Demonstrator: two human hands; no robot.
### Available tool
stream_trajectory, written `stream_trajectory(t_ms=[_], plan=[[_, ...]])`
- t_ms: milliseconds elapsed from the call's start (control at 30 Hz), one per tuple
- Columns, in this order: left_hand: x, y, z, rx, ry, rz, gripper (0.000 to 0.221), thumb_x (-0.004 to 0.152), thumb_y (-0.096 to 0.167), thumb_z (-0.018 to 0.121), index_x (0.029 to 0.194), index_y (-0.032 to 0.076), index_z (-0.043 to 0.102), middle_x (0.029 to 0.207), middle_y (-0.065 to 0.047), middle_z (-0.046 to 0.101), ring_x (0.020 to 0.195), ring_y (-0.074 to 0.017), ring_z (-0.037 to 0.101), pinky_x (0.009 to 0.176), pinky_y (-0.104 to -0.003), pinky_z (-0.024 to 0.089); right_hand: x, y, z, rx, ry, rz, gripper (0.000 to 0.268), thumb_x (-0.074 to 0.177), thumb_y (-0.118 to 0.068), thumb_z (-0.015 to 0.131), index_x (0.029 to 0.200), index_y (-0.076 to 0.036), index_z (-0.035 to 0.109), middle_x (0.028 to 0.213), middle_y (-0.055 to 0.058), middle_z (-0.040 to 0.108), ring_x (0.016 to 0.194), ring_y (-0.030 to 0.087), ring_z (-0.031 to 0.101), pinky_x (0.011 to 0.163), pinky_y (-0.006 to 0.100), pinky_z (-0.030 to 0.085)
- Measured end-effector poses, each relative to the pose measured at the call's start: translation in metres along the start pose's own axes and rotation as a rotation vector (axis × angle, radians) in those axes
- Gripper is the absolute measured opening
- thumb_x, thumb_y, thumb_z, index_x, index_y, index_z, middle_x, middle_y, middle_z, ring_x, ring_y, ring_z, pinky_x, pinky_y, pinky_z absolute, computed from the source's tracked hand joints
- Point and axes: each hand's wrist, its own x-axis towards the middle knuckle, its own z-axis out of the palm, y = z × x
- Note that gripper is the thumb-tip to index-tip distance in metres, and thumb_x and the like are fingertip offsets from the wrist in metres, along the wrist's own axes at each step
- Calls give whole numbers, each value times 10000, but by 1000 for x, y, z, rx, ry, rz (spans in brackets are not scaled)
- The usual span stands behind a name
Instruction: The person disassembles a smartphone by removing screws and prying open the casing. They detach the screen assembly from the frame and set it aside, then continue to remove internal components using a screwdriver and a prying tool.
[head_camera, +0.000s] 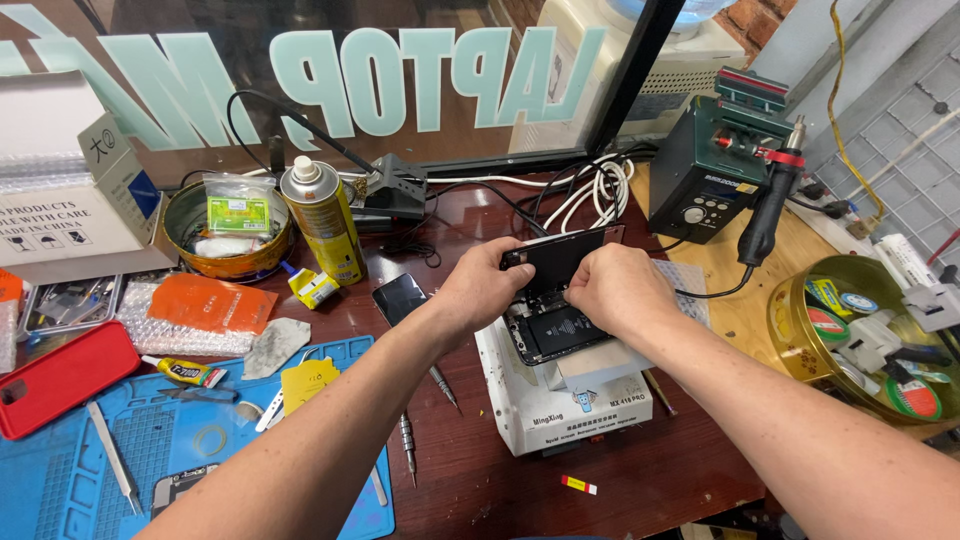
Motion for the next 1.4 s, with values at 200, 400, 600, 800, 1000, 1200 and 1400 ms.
stream_trajectory(t_ms=[200,400,600,800,1000,1200,1400], plan=[[-3,3,0,8,8,2,246,977,191,595,1180,82,682,930,-24,710,820,-106,637,763,-307,536,-2,-13,-3,-99,-1,42,100,829,-203,769,899,-162,827,932,114,777,925,301,747,846,446,579],[0,-2,1,-4,17,40,241,969,180,608,1168,69,687,900,-23,698,792,-102,618,741,-305,528,-5,-23,3,-320,16,-131,156,820,-163,739,922,-54,785,935,185,760,950,343,742,837,449,594],[3,-7,0,-11,13,58,230,973,177,608,1156,65,691,881,-22,694,773,-101,612,720,-303,525,-7,-26,6,-369,-15,-178,155,838,-171,730,922,-53,782,935,190,757,944,346,745,821,450,601],[2,-5,1,-14,22,48,226,969,176,609,1153,71,689,884,-18,695,769,-98,609,716,-303,525,-3,-17,9,-354,15,-185,150,843,-166,714,907,-51,785,926,200,752,933,360,740,823,459,596],[-2,0,0,7,18,-17,226,979,201,591,1146,78,683,886,-16,681,788,-108,608,737,-314,524,11,3,-3,-61,-40,-104,117,814,-170,727,862,-135,827,887,152,769,871,324,755,816,438,594],[-1,0,1,-4,30,5,216,977,197,601,1127,66,685,891,-22,679,803,-106,600,758,-311,519,10,3,-12,18,-148,-56,101,794,-192,759,830,-114,810,802,137,789,781,278,789,774,401,625],[1,-5,3,-17,33,34,208,981,189,607,1109,45,684,876,-39,665,779,-115,587,724,-319,518,9,6,-10,-42,-101,-162,118,761,-225,806,833,-131,810,839,110,784,830,253,766,801,390,599]])
